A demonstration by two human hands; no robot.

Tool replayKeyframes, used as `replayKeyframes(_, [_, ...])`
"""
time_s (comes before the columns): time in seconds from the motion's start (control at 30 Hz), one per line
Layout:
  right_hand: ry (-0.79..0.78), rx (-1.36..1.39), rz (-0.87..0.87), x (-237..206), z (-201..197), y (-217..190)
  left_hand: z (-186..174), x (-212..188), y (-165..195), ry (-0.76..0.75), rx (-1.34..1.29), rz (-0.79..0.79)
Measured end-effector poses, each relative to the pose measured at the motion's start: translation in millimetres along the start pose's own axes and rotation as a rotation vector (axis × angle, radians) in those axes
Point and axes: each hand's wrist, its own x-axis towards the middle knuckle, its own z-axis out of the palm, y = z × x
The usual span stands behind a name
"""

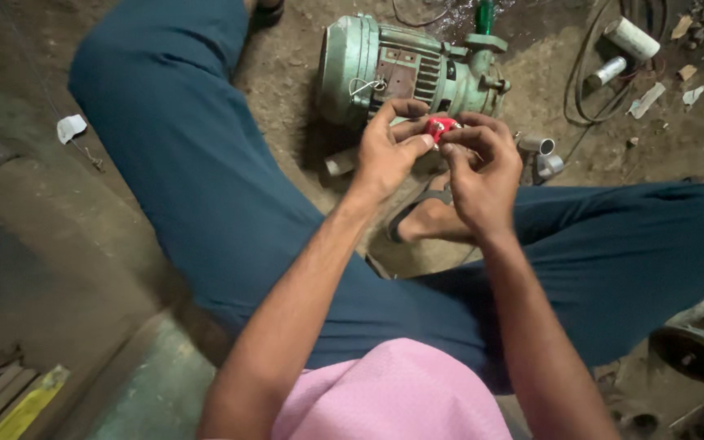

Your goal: The person sits on the floor repairing a green electric water pump. They unscrew and remove the fan cover, work on the motor housing, fit a red terminal block onto the motor, and tighten components using a wrench and a screwdriver.

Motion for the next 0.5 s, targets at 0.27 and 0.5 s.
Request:
replayKeyframes(0.27, [0.081,0.250,0.002,-1.8,6.8,-0.3,5.4,1.9,0.2,0.036,-0.102,-0.120])
replayKeyframes(0.5, [0.035,0.360,0.152,3.1,2.9,3.9,4.3,4.0,-8.0,0.019,-0.045,-0.070])
